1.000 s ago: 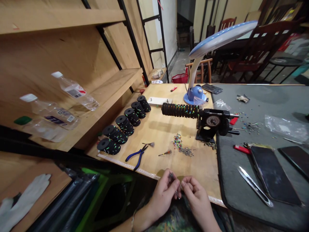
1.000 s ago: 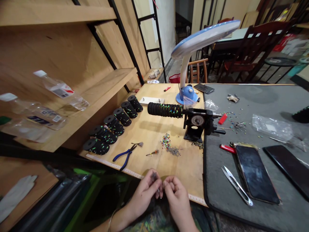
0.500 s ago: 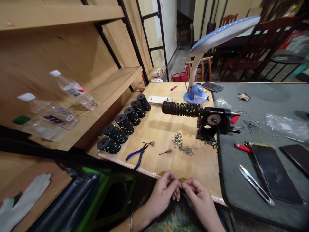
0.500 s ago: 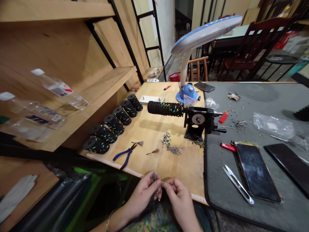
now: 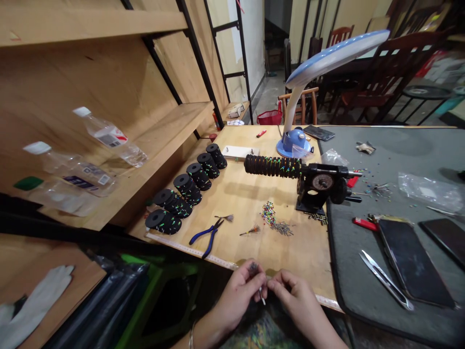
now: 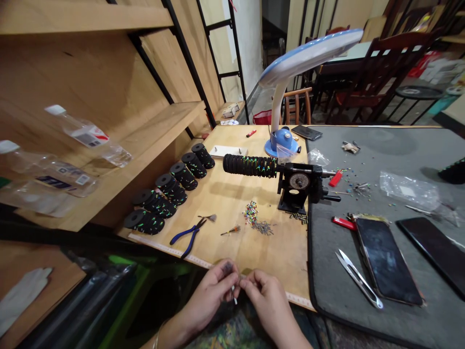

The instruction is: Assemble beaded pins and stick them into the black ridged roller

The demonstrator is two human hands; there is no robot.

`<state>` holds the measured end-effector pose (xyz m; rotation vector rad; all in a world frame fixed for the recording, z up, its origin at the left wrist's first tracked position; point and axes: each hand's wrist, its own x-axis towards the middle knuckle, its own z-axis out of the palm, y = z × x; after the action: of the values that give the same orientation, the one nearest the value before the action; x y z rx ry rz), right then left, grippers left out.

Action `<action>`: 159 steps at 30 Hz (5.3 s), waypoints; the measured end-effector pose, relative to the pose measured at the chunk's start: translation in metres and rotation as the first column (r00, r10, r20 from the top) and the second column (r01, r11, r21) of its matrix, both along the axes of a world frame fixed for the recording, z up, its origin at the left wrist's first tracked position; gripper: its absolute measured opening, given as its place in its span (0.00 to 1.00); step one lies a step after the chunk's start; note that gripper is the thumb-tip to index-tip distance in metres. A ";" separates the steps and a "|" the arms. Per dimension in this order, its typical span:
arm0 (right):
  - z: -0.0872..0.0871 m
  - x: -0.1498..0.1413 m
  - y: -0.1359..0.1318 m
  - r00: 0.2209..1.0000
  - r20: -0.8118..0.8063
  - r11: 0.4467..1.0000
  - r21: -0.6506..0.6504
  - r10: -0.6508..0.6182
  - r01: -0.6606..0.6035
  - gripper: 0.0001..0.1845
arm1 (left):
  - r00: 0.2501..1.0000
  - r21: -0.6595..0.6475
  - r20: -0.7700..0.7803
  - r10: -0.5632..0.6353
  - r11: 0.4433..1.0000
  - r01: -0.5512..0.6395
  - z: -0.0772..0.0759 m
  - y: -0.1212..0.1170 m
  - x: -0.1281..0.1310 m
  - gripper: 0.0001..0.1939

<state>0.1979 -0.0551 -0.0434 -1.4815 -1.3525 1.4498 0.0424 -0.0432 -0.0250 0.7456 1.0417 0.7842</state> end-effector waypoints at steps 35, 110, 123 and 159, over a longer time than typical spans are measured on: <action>0.023 0.000 -0.004 0.992 0.106 0.988 0.129 0.072 -0.085 0.20 | 0.995 0.274 -0.084 -0.051 0.959 0.072 0.014 0.015 0.011 0.14; 0.014 -0.029 -0.016 0.963 -0.120 0.966 0.125 0.242 -0.227 0.13 | 0.928 -0.322 0.342 0.147 0.946 -0.031 -0.044 -0.035 -0.036 0.19; -0.010 -0.030 -0.015 0.943 -0.327 0.989 -0.151 -0.055 0.005 0.25 | 0.975 0.224 -0.127 0.185 0.962 -0.154 -0.005 -0.025 -0.017 0.17; -0.016 -0.028 -0.015 0.925 -0.319 0.973 -0.167 -0.208 0.162 0.27 | 0.989 0.172 -0.082 0.124 0.979 -0.108 -0.009 -0.020 -0.010 0.21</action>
<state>0.1703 -0.0700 -0.0591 -1.3305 -0.8977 1.6086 0.0326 -0.0628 -0.0337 0.8766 1.1195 0.9541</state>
